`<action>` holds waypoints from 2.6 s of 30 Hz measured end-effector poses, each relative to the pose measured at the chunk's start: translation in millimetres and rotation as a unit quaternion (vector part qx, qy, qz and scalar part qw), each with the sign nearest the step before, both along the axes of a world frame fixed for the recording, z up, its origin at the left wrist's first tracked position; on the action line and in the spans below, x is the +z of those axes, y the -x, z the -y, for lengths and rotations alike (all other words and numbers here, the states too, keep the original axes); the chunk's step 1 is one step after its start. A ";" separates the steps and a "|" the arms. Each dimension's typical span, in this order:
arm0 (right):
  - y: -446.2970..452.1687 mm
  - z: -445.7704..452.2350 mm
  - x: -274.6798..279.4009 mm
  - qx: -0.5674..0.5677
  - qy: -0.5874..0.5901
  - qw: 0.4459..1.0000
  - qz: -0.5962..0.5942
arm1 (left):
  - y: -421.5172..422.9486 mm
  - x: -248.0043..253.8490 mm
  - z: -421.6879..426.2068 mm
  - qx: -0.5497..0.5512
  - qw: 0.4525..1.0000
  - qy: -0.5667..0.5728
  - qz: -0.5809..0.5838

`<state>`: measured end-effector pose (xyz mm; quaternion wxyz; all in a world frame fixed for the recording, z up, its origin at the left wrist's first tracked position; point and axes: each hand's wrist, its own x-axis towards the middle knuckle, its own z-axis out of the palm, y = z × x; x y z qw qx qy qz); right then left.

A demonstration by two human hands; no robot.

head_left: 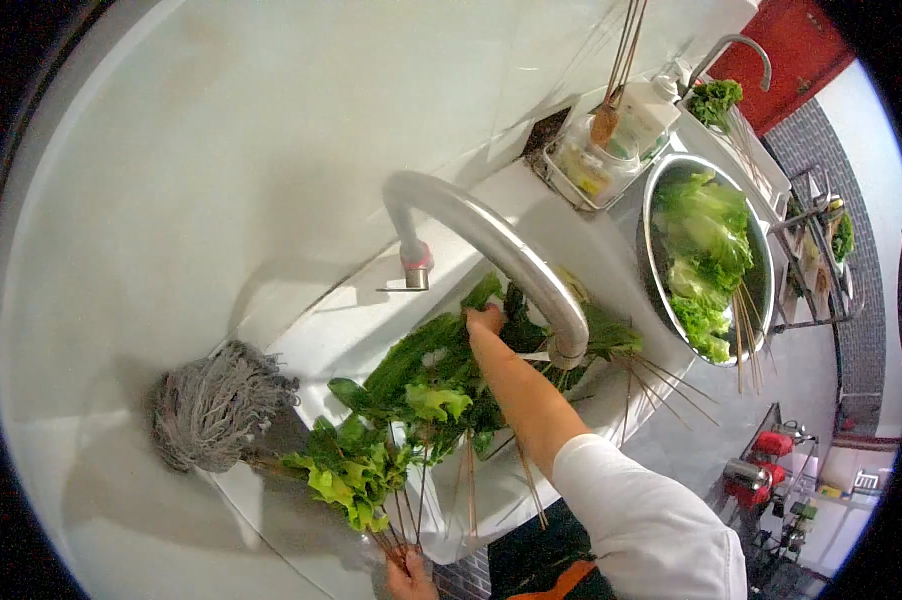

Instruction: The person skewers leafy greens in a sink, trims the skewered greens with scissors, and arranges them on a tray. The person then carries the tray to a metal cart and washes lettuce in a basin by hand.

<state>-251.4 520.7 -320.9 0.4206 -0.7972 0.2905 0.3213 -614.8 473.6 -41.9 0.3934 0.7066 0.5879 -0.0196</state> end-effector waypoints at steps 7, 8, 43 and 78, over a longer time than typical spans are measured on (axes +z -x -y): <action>50.4 18.5 63.4 0.107 -0.259 0.921 0.272 | -3.5 -8.6 0.5 -0.075 0.995 -0.063 -0.022; 56.2 18.2 102.5 0.058 -0.332 0.917 0.213 | -7.7 -6.1 1.0 -0.073 0.995 -0.064 -0.022; 71.4 48.6 190.2 0.262 -0.415 0.827 0.274 | -7.6 11.1 18.4 0.072 0.981 0.162 0.074; 189.7 98.0 229.0 0.434 -0.487 0.753 -0.086 | -42.8 -36.8 40.3 0.275 0.898 0.196 0.282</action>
